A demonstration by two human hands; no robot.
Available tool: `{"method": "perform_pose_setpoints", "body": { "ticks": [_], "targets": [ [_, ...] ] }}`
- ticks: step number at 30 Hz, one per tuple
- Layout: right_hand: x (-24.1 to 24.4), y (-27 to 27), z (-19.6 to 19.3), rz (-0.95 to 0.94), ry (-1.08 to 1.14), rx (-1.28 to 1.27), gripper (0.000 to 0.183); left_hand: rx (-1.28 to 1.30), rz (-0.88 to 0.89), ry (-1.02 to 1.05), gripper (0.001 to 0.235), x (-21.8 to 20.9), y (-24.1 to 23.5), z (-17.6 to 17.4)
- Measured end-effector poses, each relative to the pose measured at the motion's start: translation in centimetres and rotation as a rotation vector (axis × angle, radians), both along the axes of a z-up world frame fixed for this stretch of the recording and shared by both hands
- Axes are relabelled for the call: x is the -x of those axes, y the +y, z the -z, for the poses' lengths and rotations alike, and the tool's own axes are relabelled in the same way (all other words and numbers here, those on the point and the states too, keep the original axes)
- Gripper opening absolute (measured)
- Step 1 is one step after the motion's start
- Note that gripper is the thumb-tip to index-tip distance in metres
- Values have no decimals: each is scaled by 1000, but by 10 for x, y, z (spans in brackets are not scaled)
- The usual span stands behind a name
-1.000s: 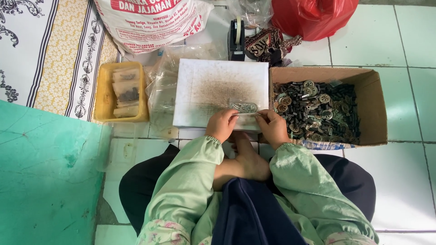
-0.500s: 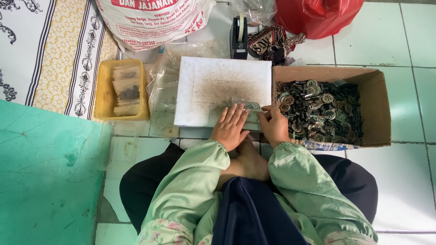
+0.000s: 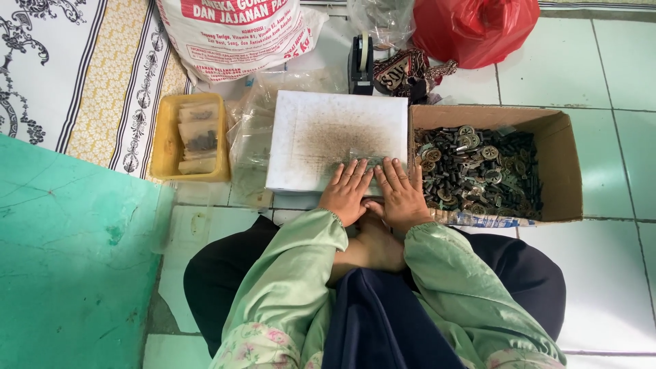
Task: Packaging small metal medals or charms into individual plastic bags and organizing them into a container.
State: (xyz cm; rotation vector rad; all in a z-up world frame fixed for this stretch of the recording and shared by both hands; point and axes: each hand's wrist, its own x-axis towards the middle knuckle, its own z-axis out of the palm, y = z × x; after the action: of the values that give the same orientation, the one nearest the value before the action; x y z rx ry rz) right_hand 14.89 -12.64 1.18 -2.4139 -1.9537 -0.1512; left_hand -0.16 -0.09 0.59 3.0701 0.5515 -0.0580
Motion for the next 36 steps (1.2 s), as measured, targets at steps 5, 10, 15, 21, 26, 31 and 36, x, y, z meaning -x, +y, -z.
{"method": "perform_pose_setpoints", "body": {
  "ticks": [5, 10, 15, 21, 26, 31, 36],
  "targets": [
    [-2, 1, 3, -19, -5, 12, 101, 63, 6, 14, 82, 0, 2, -6],
    [-4, 3, 9, -33, 3, 12, 107, 81, 1, 63, 88, 1, 2, -14],
    [-4, 4, 6, -31, 25, 47, 107, 96, -4, 73, 89, 1, 2, -13],
    [-4, 4, 4, -13, 15, 115, 108, 222, 25, 19, 79, 5, 9, -22],
    [-5, 4, 6, -5, 18, 132, 108, 251, 43, 12, 71, 6, 15, -16],
    [-8, 5, 2, -13, 8, 137, 109, 244, 57, 8, 68, 10, 17, -23],
    [-17, 0, -9, 58, 304, 47, 84, 241, 69, -11, 65, 10, 18, -19]
  ]
}}
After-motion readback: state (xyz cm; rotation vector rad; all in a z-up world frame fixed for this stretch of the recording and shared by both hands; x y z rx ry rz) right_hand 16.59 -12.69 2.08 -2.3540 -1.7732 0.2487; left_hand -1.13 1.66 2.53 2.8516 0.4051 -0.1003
